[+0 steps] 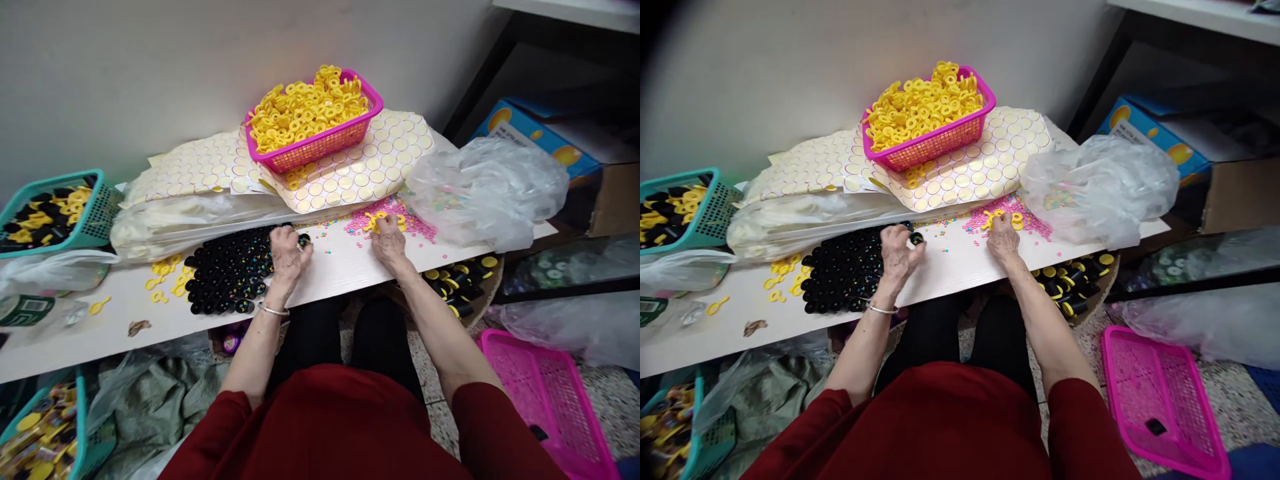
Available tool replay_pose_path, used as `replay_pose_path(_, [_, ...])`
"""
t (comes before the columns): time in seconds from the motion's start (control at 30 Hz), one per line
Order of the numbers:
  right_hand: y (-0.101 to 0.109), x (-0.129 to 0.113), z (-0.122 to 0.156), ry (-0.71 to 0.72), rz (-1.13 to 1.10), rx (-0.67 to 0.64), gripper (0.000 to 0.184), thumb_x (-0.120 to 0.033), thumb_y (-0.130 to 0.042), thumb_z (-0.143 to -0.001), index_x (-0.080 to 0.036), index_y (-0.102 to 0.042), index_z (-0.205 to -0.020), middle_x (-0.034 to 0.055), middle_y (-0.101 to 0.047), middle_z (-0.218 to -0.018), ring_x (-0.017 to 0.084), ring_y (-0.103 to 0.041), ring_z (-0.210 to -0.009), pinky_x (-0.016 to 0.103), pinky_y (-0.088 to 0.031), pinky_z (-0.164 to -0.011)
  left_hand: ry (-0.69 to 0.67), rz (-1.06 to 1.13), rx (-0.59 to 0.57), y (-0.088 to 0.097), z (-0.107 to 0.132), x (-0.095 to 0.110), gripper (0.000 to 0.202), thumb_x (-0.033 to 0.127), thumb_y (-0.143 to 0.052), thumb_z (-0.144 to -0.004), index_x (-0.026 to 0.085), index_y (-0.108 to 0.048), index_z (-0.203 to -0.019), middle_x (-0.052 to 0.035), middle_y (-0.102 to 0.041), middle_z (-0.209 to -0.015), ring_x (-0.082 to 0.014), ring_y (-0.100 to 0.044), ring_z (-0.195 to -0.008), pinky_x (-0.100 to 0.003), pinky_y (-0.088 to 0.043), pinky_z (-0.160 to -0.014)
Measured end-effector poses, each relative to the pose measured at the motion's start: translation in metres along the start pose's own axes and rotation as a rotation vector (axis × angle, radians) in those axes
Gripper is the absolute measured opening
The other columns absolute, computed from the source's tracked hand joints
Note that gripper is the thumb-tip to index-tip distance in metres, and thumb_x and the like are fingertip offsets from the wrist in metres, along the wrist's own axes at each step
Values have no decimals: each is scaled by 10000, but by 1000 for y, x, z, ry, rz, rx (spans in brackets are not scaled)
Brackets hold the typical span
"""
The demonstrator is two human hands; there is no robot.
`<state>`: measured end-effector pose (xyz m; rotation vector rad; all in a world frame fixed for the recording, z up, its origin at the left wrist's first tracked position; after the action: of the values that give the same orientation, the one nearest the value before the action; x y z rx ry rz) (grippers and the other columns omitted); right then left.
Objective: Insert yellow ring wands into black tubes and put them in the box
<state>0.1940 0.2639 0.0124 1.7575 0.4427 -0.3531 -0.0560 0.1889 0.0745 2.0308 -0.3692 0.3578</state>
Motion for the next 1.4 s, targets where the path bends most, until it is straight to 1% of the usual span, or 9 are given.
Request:
replay_pose_path(0.13, [3, -6, 17, 14, -17, 53, 265, -231, -411, -853, -155, -577, -1045, 156, -503, -1151, 245, -538, -951, 332, -433, -731, -61, 282, -125, -48, 30, 32, 84, 240, -610, -666, 181, -552, -678, -52, -582, -830, -183, -540, -791, -321, -459, -746])
replay_pose_path(0.2, [-4, -14, 26, 61, -50, -10, 246, -283, -399, -882, -175, -612, -940, 117, -550, -1043, 219, -547, -920, 310, -424, -741, -41, 364, -171, -68, 41, 38, 84, 229, -606, -659, 181, -541, -682, -36, -568, -790, -160, -533, -733, -293, -449, -687])
replay_pose_path(0.27, [-13, -21, 32, 105, -49, -93, 258, -317, -411, -885, -187, -631, -851, 90, -571, -949, 205, -547, -880, 298, -412, -726, -30, 423, -178, -77, 47, 42, 90, 231, -602, -661, 183, -538, -701, -25, -559, -771, -153, -530, -726, -283, -442, -680])
replay_pose_path(0.53, [-25, -33, 38, 146, 138, -196, 334, -215, -315, -891, -144, -641, -890, 138, -612, -962, 225, -542, -861, 311, -365, -700, -36, 560, -165, -81, 50, 42, 146, 264, -631, -698, 184, -551, -791, -16, -575, -798, -138, -544, -760, -266, -449, -713])
replay_pose_path(0.8, [-23, -5, 37, -149, 42, -346, 216, -311, -504, -768, -181, -676, -774, 82, -668, -797, 210, -580, -771, 302, -397, -666, -70, 638, -172, -82, 50, 42, 182, 298, -653, -709, 179, -545, -796, -16, -569, -777, -136, -538, -741, -263, -449, -697])
replay_pose_path(0.97, [-26, -1, 27, -165, 77, -371, 225, -287, -503, -734, -164, -689, -762, 102, -677, -798, 220, -584, -781, 308, -404, -671, -62, 648, -193, -85, 51, 42, 189, 307, -661, -710, 184, -548, -798, -17, -580, -785, -137, -545, -744, -265, -456, -703])
replay_pose_path(1.17, [-28, 16, 23, -217, -96, -288, 201, -283, -548, -664, -134, -677, -705, 64, -636, -676, 188, -555, -675, 299, -402, -638, -72, 648, -202, -89, 51, 41, 198, 299, -676, -705, 172, -566, -810, -31, -595, -800, -143, -558, -758, -269, -461, -712])
replay_pose_path(1.3, [-24, 19, 26, -148, -237, -214, 218, -285, -498, -699, -141, -661, -695, 40, -610, -644, 174, -545, -662, 297, -413, -645, -83, 659, -194, -90, 51, 41, 206, 300, -685, -697, 171, -567, -808, -23, -594, -789, -138, -557, -742, -264, -458, -699])
replay_pose_path(1.4, [-21, 10, 32, -37, -238, -165, 186, -306, -529, -702, -170, -654, -706, 40, -621, -714, 178, -549, -689, 309, -426, -670, -90, 672, -175, -89, 50, 40, 211, 303, -689, -693, 172, -572, -810, -19, -590, -781, -136, -552, -730, -261, -455, -685])
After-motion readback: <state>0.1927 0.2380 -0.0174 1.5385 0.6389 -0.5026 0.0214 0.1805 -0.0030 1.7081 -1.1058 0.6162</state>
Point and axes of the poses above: each hand's wrist, its own z-axis away from the middle knuckle, its own y-axis out of the back of the hand, x = y × z, the point moved 10 cm from there along -z, towards the middle knuckle
